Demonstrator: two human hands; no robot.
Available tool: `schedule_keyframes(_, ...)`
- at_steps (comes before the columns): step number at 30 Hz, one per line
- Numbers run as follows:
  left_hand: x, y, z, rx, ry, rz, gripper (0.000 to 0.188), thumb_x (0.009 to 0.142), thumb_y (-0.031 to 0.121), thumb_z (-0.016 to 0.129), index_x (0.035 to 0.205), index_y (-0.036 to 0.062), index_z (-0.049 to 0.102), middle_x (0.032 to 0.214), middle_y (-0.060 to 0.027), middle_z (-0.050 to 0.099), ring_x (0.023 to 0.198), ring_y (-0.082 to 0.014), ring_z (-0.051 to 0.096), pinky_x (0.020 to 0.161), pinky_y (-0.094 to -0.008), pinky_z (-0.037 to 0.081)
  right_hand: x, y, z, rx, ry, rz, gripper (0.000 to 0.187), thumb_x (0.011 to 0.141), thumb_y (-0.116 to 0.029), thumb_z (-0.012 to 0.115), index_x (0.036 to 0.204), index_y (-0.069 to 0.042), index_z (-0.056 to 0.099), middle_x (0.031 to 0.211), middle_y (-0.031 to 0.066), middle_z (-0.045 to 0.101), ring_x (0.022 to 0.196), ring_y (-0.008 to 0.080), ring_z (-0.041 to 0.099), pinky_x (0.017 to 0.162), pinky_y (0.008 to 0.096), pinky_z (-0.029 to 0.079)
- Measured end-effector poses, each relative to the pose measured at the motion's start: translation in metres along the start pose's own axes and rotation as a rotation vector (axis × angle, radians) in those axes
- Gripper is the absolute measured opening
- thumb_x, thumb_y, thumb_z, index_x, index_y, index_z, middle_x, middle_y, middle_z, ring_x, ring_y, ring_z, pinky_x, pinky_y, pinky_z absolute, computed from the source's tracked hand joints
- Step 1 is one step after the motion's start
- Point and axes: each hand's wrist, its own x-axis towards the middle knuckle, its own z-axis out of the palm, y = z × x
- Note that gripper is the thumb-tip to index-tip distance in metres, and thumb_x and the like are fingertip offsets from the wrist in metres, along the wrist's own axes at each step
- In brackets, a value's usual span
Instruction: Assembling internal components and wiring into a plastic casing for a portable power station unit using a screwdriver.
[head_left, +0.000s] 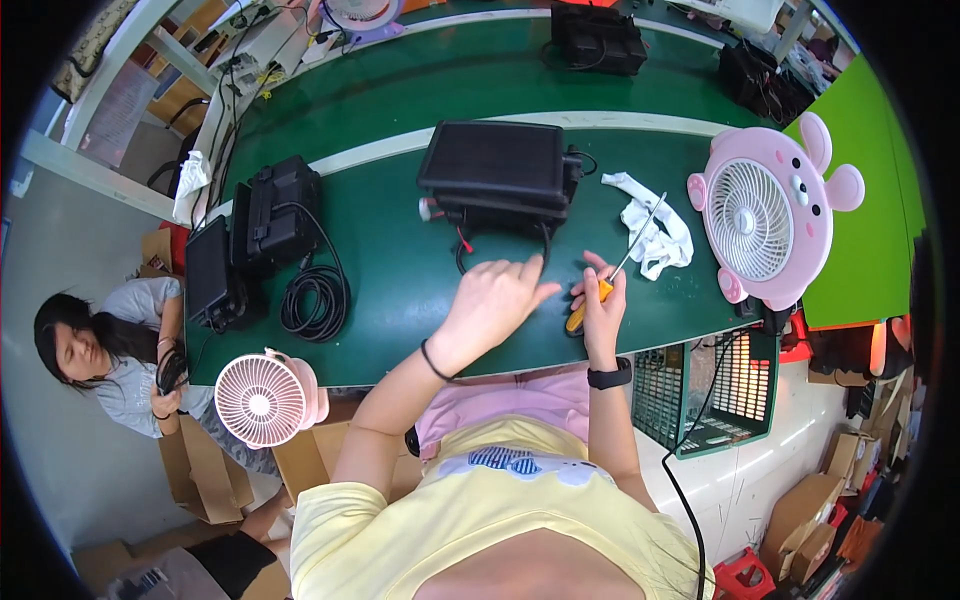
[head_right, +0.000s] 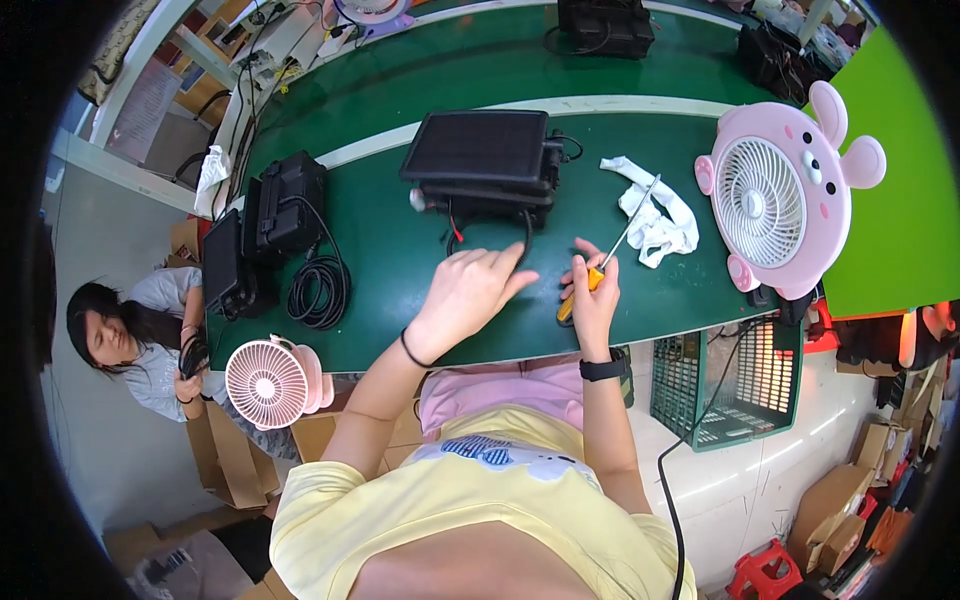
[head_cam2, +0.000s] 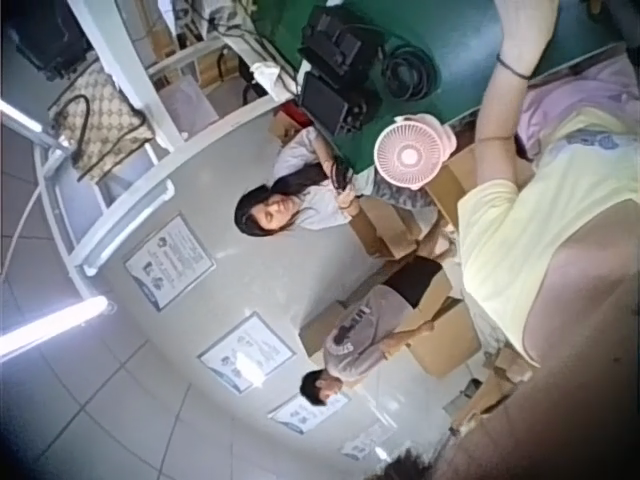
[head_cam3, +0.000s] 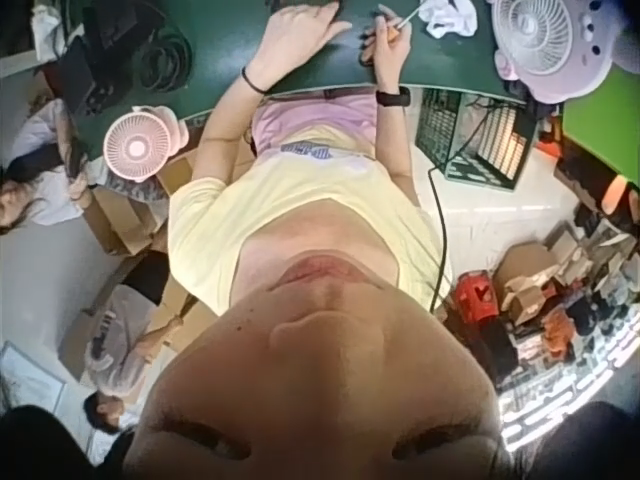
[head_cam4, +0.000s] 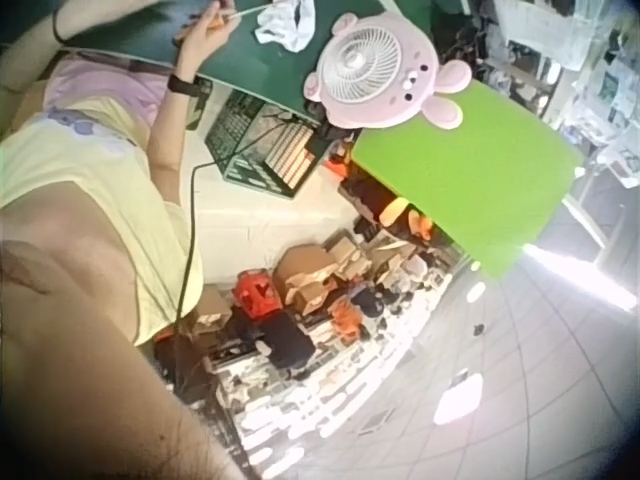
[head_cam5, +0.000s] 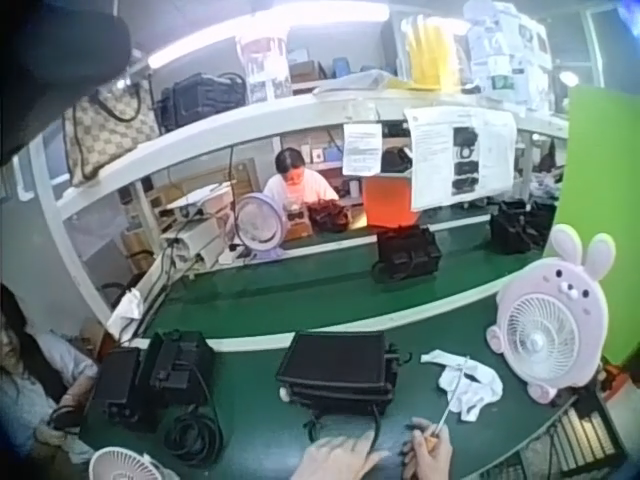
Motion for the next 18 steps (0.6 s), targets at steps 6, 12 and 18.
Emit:
schedule_keyframes(6,0.026,-0.039,-0.059,0.138,0.243,0.030,0.080,0.066,0.018,0.084,0.140,0.0262,0.053,0.149,-0.0072,0.042,0.138,-0.0344,0.038,0.113,-0.0551,0.032,0.000,0.001,0.000,-0.022,-0.005,-0.011,0.016,0.100,-0.009,0.058,0.095,-0.007,0.043,0.131,0.0186,0.059,0.069,0.0048,0.059,0.054,0.0182,0.049)
schedule_keyframes(12,0.028,-0.093,-0.032,0.206,0.351,0.251,0.052,0.072,0.017,0.078,0.123,0.0192,0.067,0.121,-0.0026,0.067,0.109,-0.0262,0.065,0.099,-0.0411,0.052,0.000,-0.001,0.002,-0.007,-0.007,-0.020,0.021,0.099,-0.013,0.061,0.093,-0.007,0.042,0.128,0.0153,0.062,0.068,0.0061,0.061,0.054,0.0198,0.051)
schedule_keyframes(18,0.013,-0.046,-0.059,0.179,0.485,0.356,0.041,0.071,0.023,0.080,0.111,0.0171,0.073,0.107,-0.0034,0.072,0.090,-0.0212,0.071,0.087,-0.0372,0.058,-0.006,-0.008,0.007,0.103,0.019,0.037,0.023,0.098,-0.016,0.063,0.091,-0.010,0.042,0.134,0.0171,0.057,0.066,0.0040,0.055,0.053,0.0179,0.048)
